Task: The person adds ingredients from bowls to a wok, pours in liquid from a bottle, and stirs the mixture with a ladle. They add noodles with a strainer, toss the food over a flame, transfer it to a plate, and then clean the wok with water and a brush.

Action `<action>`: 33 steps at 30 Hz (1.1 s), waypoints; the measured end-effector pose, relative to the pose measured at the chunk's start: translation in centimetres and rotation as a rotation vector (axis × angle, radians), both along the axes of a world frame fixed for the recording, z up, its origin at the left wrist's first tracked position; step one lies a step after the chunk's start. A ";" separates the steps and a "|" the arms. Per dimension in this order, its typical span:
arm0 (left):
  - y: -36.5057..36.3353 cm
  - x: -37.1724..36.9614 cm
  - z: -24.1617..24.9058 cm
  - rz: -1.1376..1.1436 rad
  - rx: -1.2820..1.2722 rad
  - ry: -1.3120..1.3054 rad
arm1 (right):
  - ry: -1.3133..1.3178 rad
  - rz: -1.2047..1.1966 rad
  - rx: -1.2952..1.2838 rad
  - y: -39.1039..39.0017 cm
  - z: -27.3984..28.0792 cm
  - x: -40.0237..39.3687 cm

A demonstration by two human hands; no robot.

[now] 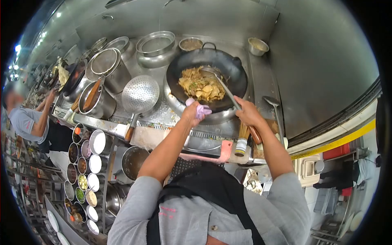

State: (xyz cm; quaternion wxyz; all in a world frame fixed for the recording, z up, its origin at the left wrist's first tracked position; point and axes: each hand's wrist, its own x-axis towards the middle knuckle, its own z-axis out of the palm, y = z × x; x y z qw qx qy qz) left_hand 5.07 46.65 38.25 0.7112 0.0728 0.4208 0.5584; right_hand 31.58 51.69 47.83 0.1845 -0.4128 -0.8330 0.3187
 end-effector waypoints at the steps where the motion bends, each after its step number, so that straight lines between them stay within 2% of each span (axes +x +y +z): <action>1: -1.1 0.5 1.7 -0.017 -0.044 -0.050 | 0.107 0.007 -0.020 0.2 -0.3 0.9; 3: -3.7 2.6 5.8 0.103 0.013 -0.026 | 0.300 -0.076 -0.454 -3.2 4.2 2.7; 4: -3.5 1.8 5.0 0.028 -0.049 -0.060 | 0.381 -0.083 -0.486 -3.8 5.1 3.0; 5: -3.3 2.0 5.4 0.110 -0.075 0.006 | 0.458 -0.096 -0.531 -4.6 5.2 3.4; 7: -1.6 -0.8 3.0 0.029 -0.054 -0.119 | 0.407 -0.122 -0.493 -5.7 5.4 4.0; 9: -4.5 0.8 6.6 0.014 -0.025 -0.040 | 0.435 -0.135 -0.477 -6.4 5.7 4.8; 11: -6.9 1.8 8.4 -0.031 0.000 -0.106 | 0.473 -0.165 -0.532 -6.7 5.8 5.5; 13: -5.2 0.8 8.1 -0.049 -0.093 -0.116 | 0.546 -0.154 -0.597 -7.0 5.7 5.6; 15: -2.6 -0.8 4.6 -0.011 -0.010 -0.178 | 0.565 -0.170 -0.572 -7.7 4.7 4.7; 17: -4.8 1.1 3.5 0.096 0.039 -0.119 | 0.594 -0.185 -0.549 -7.7 4.7 4.3; 19: -10.9 2.9 4.6 0.037 0.055 0.074 | 0.587 -0.228 -0.540 -8.8 4.8 5.2; 21: -14.5 1.9 4.6 -0.092 -0.010 -0.031 | 0.583 -0.253 -0.537 -9.6 5.4 6.3; 23: -14.2 1.8 7.3 0.032 -0.002 0.084 | 0.590 -0.234 -0.526 -9.6 5.0 6.6; 24: -12.2 0.9 7.9 0.067 -0.015 -0.006 | 0.606 -0.232 -0.523 -9.4 5.1 6.2; 25: -9.3 -1.1 7.2 -0.024 -0.029 -0.174 | 0.626 -0.225 -0.515 -9.4 5.3 5.7; 27: -6.5 -2.2 8.3 0.010 -0.093 -0.139 | 0.623 -0.204 -0.512 -9.2 6.0 4.8; 29: -4.1 -2.7 7.1 -0.048 -0.125 -0.104 | 0.605 -0.204 -0.523 -9.5 6.3 4.2; 31: -4.2 -2.1 3.9 -0.046 -0.049 -0.118 | 0.610 -0.189 -0.518 -9.6 5.5 3.7; 33: -5.6 -0.1 3.1 -0.038 0.041 -0.060 | 0.622 -0.206 -0.496 -9.6 5.8 3.3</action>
